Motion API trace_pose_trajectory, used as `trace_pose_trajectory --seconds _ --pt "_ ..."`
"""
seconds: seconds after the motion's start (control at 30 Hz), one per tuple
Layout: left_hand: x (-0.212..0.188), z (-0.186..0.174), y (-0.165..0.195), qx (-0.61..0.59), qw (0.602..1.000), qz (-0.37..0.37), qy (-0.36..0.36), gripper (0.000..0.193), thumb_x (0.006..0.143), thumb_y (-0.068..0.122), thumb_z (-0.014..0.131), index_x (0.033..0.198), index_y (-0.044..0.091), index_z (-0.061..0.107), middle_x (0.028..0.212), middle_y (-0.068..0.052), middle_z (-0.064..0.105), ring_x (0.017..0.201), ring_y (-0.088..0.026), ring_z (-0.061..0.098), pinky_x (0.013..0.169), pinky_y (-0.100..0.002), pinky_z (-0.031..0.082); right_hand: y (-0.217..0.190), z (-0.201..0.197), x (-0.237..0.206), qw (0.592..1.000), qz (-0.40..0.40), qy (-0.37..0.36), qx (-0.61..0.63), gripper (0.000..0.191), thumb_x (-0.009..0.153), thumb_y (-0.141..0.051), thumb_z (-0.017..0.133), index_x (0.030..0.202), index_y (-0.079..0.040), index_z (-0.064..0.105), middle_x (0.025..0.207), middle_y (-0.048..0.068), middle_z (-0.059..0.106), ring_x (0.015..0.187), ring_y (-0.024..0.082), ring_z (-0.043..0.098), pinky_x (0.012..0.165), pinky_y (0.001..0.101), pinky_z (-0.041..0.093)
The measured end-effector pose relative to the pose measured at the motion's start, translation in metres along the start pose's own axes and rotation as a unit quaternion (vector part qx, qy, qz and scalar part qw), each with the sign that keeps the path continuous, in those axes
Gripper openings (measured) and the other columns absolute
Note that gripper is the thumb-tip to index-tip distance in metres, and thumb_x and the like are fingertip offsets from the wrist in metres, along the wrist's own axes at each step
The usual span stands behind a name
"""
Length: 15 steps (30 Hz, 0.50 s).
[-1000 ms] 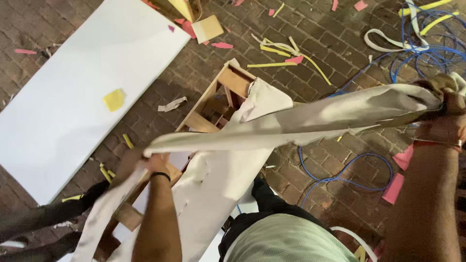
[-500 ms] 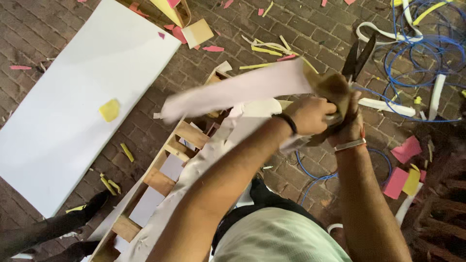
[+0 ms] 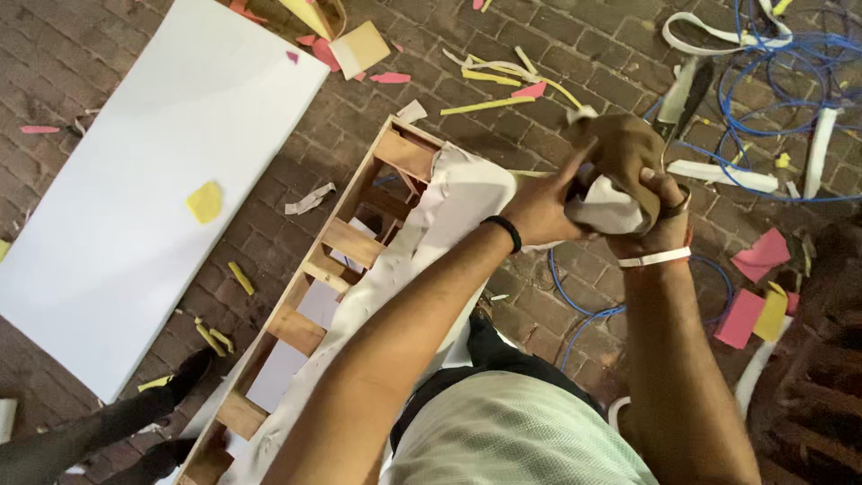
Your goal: The person smooths and stretches a white fabric cover over a wooden chair frame, then uses a pneumatic staple gun to secure the fabric. They later use shears to trim excess fabric around the edges of the frame.
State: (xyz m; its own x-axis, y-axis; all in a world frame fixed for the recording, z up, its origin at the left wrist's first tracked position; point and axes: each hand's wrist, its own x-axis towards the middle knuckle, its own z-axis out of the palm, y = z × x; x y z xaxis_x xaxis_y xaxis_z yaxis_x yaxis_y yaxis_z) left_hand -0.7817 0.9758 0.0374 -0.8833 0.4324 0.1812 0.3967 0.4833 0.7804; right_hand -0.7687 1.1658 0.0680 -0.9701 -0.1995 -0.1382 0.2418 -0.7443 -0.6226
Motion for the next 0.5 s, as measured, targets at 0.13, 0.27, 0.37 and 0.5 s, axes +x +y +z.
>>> trace_pose_trajectory --seconds 0.13,0.27,0.37,0.5 --pt "-0.009 0.038 0.0 -0.038 0.998 -0.022 -0.054 0.054 0.078 0.045 0.081 0.121 0.014 0.068 0.112 -0.013 0.077 0.102 -0.031 0.074 0.09 -0.042 0.058 -0.004 -0.002 -0.013 1.0 -0.004 0.012 -0.012 0.048 0.086 -0.014 0.07 0.132 -0.002 0.061 0.119 0.01 0.07 0.109 0.026 0.069 0.103 0.0415 0.057" --pt "-0.027 0.041 0.003 0.052 0.985 -0.142 -0.077 0.048 0.078 0.041 0.077 0.119 0.017 0.073 0.104 -0.016 0.076 0.096 -0.035 0.073 0.083 -0.046 0.056 -0.016 -0.031 -0.016 0.968 -0.098 0.155 -0.172 0.023 0.09 -0.005 0.071 0.11 0.005 0.067 0.102 0.012 0.071 0.09 0.025 0.072 0.086 0.0371 0.061" --pt "-0.036 0.032 0.01 0.049 0.99 -0.124 -0.054 0.051 0.075 0.038 0.077 0.121 0.018 0.072 0.105 -0.017 0.075 0.098 -0.037 0.072 0.085 -0.048 0.055 -0.032 -0.057 -0.014 0.947 -0.14 0.217 -0.189 0.014 0.086 0.001 0.072 0.099 0.005 0.068 0.094 0.011 0.072 0.082 0.023 0.073 0.079 0.0343 0.062" --pt "-0.037 0.034 0.023 0.049 0.984 -0.157 -0.064 0.044 0.081 0.039 0.077 0.116 0.014 0.071 0.109 -0.014 0.076 0.105 -0.037 0.07 0.09 -0.049 0.054 -0.047 -0.089 -0.02 0.928 -0.188 0.247 -0.208 0.011 0.086 0.0 0.075 0.095 0.005 0.07 0.091 0.01 0.072 0.079 0.021 0.071 0.077 0.0318 0.059"
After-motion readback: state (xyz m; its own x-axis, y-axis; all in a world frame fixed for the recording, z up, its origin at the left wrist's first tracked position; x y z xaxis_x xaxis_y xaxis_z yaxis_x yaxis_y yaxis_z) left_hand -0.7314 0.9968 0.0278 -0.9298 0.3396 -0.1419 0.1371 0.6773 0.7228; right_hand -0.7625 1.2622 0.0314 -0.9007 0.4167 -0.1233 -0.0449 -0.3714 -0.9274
